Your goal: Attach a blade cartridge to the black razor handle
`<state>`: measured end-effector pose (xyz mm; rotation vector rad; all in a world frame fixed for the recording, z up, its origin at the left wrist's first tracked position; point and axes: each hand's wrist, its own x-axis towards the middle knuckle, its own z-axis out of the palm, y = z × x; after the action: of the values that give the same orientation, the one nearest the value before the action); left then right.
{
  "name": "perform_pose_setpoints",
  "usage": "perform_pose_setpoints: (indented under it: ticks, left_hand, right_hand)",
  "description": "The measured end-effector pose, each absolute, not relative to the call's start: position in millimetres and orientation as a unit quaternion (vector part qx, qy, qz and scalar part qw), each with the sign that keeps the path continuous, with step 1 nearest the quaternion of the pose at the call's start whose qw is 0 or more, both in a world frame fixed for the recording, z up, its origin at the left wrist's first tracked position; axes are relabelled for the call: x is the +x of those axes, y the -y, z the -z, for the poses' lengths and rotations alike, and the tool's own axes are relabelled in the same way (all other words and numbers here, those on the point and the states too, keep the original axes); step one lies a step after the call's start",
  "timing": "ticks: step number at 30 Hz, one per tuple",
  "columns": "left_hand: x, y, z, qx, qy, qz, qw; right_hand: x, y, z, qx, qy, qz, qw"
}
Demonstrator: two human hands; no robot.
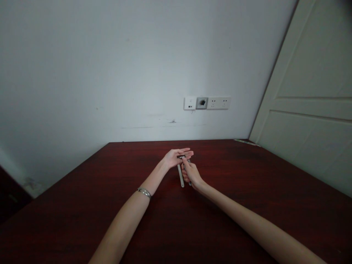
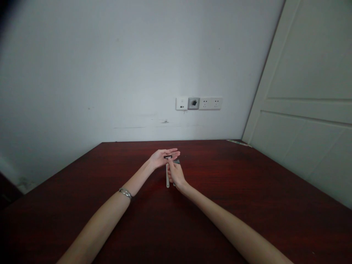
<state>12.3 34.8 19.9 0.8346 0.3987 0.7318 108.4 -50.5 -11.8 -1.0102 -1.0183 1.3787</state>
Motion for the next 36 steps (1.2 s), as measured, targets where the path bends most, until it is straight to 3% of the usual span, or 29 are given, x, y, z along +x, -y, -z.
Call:
perform_pose_setpoints:
  ticks: [15,23,36]
  left_hand:
    - [3,-47,-18,0.409,-0.221,-0.366,0.806]
    - [-45,-71,9,0.406,-0.305,-0.443,0.739]
    - [-48,-76,25,0.473,-0.393,-0.414,0.671]
  right_hand:
    - [110,54,8,-0.391,0.469,-0.565,0.555]
    - [121,47,0,-0.380,0.459,-0.560,0.575]
    - [122,44,4,-0.386,0.448,-0.563,0.577]
